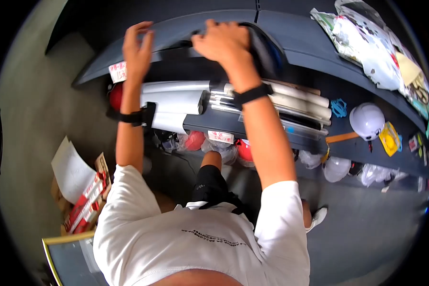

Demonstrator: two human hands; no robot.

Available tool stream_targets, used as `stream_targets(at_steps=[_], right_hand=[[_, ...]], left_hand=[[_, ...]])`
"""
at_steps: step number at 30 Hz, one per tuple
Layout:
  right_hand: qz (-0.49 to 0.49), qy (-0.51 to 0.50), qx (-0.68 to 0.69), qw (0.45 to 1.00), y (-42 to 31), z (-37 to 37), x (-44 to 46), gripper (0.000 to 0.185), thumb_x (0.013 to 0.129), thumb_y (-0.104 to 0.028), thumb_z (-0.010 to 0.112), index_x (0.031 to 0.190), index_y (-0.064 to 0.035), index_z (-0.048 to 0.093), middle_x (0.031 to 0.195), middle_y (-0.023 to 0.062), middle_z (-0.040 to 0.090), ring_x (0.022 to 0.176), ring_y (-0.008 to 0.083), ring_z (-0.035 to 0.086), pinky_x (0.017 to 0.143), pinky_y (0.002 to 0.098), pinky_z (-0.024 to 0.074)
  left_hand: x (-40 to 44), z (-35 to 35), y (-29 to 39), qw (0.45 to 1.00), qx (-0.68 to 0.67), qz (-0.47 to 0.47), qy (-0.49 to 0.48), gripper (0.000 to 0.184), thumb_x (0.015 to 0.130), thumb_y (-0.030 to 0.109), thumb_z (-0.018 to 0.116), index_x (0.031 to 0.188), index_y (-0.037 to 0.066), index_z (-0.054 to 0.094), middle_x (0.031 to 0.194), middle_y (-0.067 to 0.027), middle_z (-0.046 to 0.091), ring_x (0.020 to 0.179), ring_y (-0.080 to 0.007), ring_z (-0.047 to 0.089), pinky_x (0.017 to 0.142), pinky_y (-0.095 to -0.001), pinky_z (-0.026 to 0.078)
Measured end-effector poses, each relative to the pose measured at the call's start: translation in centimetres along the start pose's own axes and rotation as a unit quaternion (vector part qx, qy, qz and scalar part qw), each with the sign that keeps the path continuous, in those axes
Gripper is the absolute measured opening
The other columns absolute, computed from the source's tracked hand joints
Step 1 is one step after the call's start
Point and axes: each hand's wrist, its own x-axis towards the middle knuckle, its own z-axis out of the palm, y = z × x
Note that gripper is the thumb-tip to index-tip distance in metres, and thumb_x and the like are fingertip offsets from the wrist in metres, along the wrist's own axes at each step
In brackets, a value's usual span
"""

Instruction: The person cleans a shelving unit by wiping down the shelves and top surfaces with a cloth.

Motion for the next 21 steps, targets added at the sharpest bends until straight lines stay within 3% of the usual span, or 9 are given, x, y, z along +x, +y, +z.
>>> stream_targets(at_steps=[4,6,9,13,15,16,18,20,21], right_hand=[[-0.017,0.004,-0.008,1.000,-5.5,4.1,2.9,0.062,0.092,-0.046,0.047,0.140,-0.0088,0.056,0.136,0.0207,0.061,0.130,0.0374,0.055,0.104,0.0515,0.0435],[-0.125,0.067,0.024,0.990,-5.8,5.7,3.1,0.058,0.090,-0.042,0.051,0.138,-0.0091,0.055,0.122,0.0212,0.068,0.120,0.0381,0.061,0.100,0.0485,0.0486],[-0.116,0.041,0.028,0.992,-2.3,2.9,1.8,0.044,0.091,-0.041,0.059,0.125,-0.0125,0.057,0.111,0.0167,0.070,0.104,0.0364,0.068,0.084,0.0474,0.0538],[-0.138,0.094,-0.119,0.979,9.1,-1.7,-1.2,0.042,0.097,-0.041,0.055,0.128,-0.0139,0.062,0.124,0.0162,0.067,0.117,0.0348,0.063,0.097,0.0467,0.0494],[0.112,0.020,-0.344,0.932,11.9,-4.6,-3.2,0.055,0.098,-0.055,0.047,0.144,-0.0253,0.054,0.153,0.0168,0.045,0.137,0.0442,0.043,0.107,0.0577,0.0403],[0.211,-0.040,-0.336,0.917,11.2,-6.5,-3.5,0.060,0.097,-0.061,0.044,0.148,-0.0295,0.050,0.158,0.0175,0.036,0.142,0.0484,0.034,0.112,0.0604,0.0326],[0.184,-0.120,-0.327,0.919,15.5,-8.9,-2.6,0.065,0.098,-0.060,0.047,0.152,-0.0230,0.045,0.153,0.0239,0.039,0.137,0.0500,0.040,0.115,0.0508,0.0332],[0.139,-0.179,-0.221,0.949,16.2,-10.3,-1.2,0.055,0.099,-0.039,0.056,0.148,-0.0155,0.047,0.145,0.0246,0.047,0.130,0.0425,0.049,0.109,0.0429,0.0387],[0.136,-0.175,-0.225,0.949,14.5,-10.7,-0.3,0.055,0.099,-0.039,0.056,0.148,-0.0155,0.047,0.145,0.0246,0.047,0.130,0.0425,0.049,0.109,0.0429,0.0387]], left_hand=[[0.6,-3.4,-6.3,0.992,0.106,0.013,-0.062,0.033,0.100,0.033,0.058,0.114,0.004,0.067,0.115,-0.0186,0.064,0.111,-0.0343,0.062,0.098,-0.0418,0.046],[1.0,-4.1,-9.9,0.991,0.130,-0.027,-0.027,0.035,0.102,0.036,0.055,0.112,0.006,0.068,0.116,-0.0171,0.065,0.111,-0.0338,0.062,0.098,-0.0431,0.047],[1.8,-6.5,-17.0,0.987,0.147,-0.052,0.037,0.037,0.103,0.038,0.053,0.113,0.007,0.069,0.115,-0.0145,0.066,0.110,-0.0322,0.064,0.096,-0.0429,0.048],[3.2,-9.7,-24.2,0.979,0.192,-0.057,0.026,0.037,0.103,0.039,0.052,0.113,0.008,0.069,0.114,-0.0142,0.066,0.108,-0.0342,0.062,0.093,-0.0431,0.048],[3.4,-9.9,-25.3,0.974,0.222,-0.048,-0.007,0.038,0.103,0.040,0.051,0.114,0.008,0.069,0.115,-0.0144,0.065,0.109,-0.0351,0.062,0.094,-0.0434,0.047],[3.5,-10.0,-25.9,0.967,0.251,-0.032,-0.039,0.039,0.103,0.042,0.051,0.115,0.009,0.068,0.115,-0.0146,0.065,0.110,-0.0360,0.061,0.095,-0.0438,0.046],[3.3,-9.5,-27.1,0.962,0.262,-0.036,-0.059,0.042,0.103,0.045,0.049,0.118,0.010,0.067,0.120,-0.0150,0.064,0.115,-0.0372,0.058,0.099,-0.0463,0.043],[3.2,-8.5,-27.2,0.957,0.258,-0.038,-0.126,0.045,0.104,0.048,0.045,0.122,0.012,0.066,0.127,-0.0141,0.061,0.122,-0.0373,0.054,0.103,-0.0486,0.038],[3.3,-8.1,-26.8,0.958,0.257,-0.039,-0.120,0.045,0.104,0.048,0.045,0.122,0.012,0.066,0.127,-0.0141,0.061,0.122,-0.0373,0.054,0.103,-0.0486,0.038]])
